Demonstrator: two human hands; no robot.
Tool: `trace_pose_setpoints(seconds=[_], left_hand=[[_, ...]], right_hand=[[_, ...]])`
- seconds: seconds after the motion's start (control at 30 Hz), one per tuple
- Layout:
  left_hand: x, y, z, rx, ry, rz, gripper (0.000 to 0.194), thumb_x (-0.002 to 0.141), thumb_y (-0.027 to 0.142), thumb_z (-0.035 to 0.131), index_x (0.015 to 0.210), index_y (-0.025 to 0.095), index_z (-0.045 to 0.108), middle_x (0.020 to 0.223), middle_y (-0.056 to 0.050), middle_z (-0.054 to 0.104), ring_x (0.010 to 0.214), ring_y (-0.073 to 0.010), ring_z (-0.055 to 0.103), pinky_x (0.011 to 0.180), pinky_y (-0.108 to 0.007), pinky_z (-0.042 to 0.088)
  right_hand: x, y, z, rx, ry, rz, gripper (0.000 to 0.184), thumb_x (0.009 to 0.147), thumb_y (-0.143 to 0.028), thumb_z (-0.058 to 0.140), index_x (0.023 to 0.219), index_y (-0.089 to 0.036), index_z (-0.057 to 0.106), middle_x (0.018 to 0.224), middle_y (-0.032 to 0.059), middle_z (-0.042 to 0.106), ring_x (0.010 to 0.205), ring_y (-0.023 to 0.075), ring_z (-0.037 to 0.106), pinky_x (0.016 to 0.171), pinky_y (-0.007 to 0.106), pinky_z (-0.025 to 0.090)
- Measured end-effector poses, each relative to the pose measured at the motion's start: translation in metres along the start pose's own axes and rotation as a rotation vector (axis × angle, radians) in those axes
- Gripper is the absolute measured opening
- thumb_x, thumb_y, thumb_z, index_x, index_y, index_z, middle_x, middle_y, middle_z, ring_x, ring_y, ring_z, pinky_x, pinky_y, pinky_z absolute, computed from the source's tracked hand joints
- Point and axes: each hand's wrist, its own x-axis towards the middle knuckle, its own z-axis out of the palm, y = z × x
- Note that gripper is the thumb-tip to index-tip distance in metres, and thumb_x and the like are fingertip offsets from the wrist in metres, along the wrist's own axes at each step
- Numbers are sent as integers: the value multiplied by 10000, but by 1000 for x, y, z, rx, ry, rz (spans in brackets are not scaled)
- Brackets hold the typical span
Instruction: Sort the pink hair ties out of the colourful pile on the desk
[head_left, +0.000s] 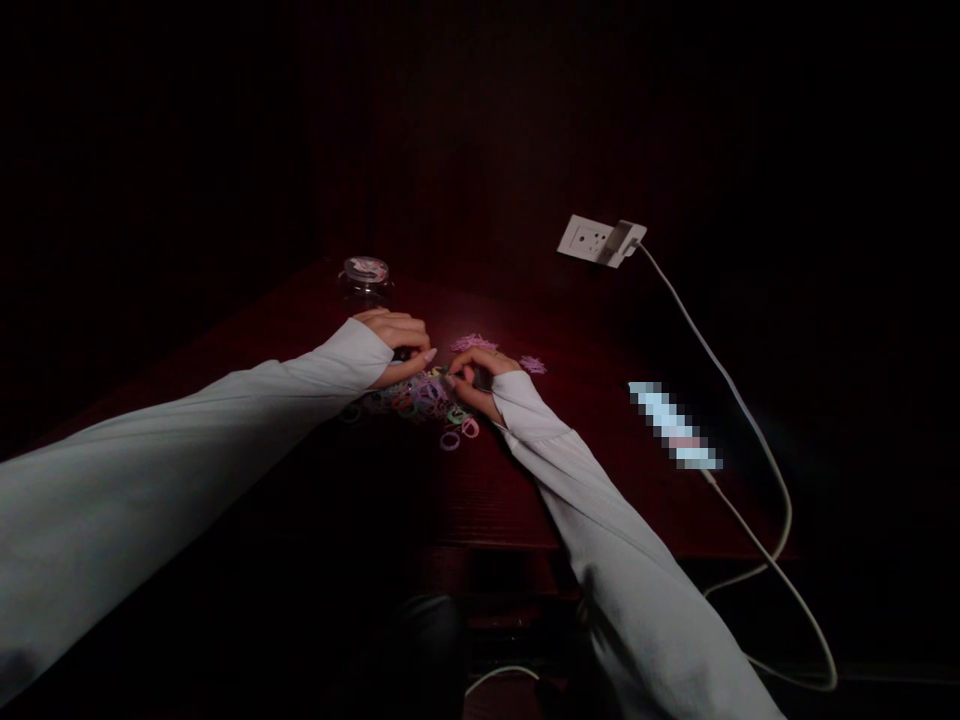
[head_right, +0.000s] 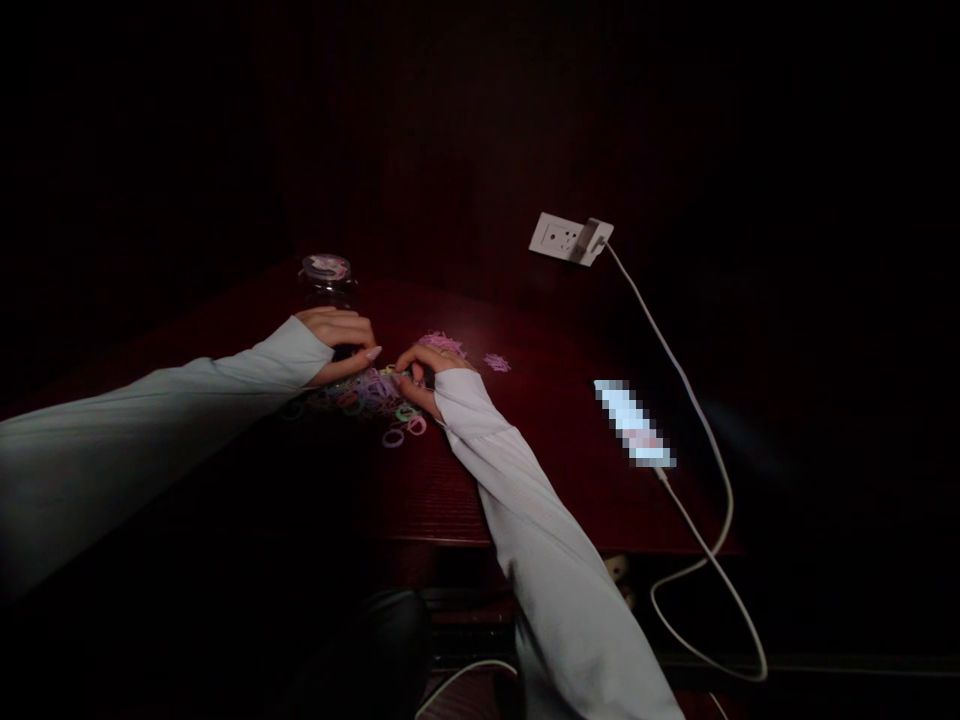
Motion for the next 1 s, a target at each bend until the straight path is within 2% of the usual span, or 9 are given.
trace_pose_setpoints(seconds=[0.2,0.4,0.5,0.6,0.73,0.87,1.0], left_hand=[[3,18,-14,-9,-52,-6,307,1085,365,505,1009,212,760,973,-38,782,919,-197,700,825,-315,439],[2,18,-14,-5,-82,49,317,1098,386,506,1034,224,771,1025,-38,798,968,-193,711,857,-311,442],[1,18,-12,-4,-84,70,321,1092,444,518,1105,236,762,1068,-37,802,992,-201,707,865,-318,431],[0,19,-10,22,-94,80,386,1057,573,573,1177,250,745,1102,-37,800,1018,-206,697,863,-317,412],[-1,18,-10,43,-131,106,461,1013,678,608,1138,257,746,1082,-32,798,997,-205,680,856,-323,391],[-1,15,-9,34,-144,120,424,1013,656,613,1074,260,750,1044,-20,798,970,-196,671,844,-322,382],[-2,13,-7,19,-122,144,333,1052,535,584,1035,249,753,995,-14,794,938,-183,668,825,-319,373]], right_hand=[[-3,-6,-11,199,71,131,369,1009,-562,652,937,-215,755,792,18,694,693,155,555,677,285,416],[-12,-9,-28,25,55,237,544,1043,-583,560,807,-183,843,664,40,694,603,156,563,617,299,390],[-17,-6,-36,-20,36,201,507,1027,-536,584,771,-190,853,622,29,651,631,158,568,663,297,417],[-20,-6,-40,25,3,182,470,997,-544,626,790,-182,844,608,11,610,619,143,527,640,287,390],[-21,-6,-38,91,-28,189,419,967,-545,663,855,-172,820,620,-20,554,593,117,454,597,272,334],[-21,-2,-31,126,-129,160,282,920,-444,725,986,-180,798,643,-53,542,589,101,394,598,252,316],[-21,1,-26,120,-211,125,245,884,-357,758,1064,-195,794,659,-75,551,596,96,391,617,242,315]])
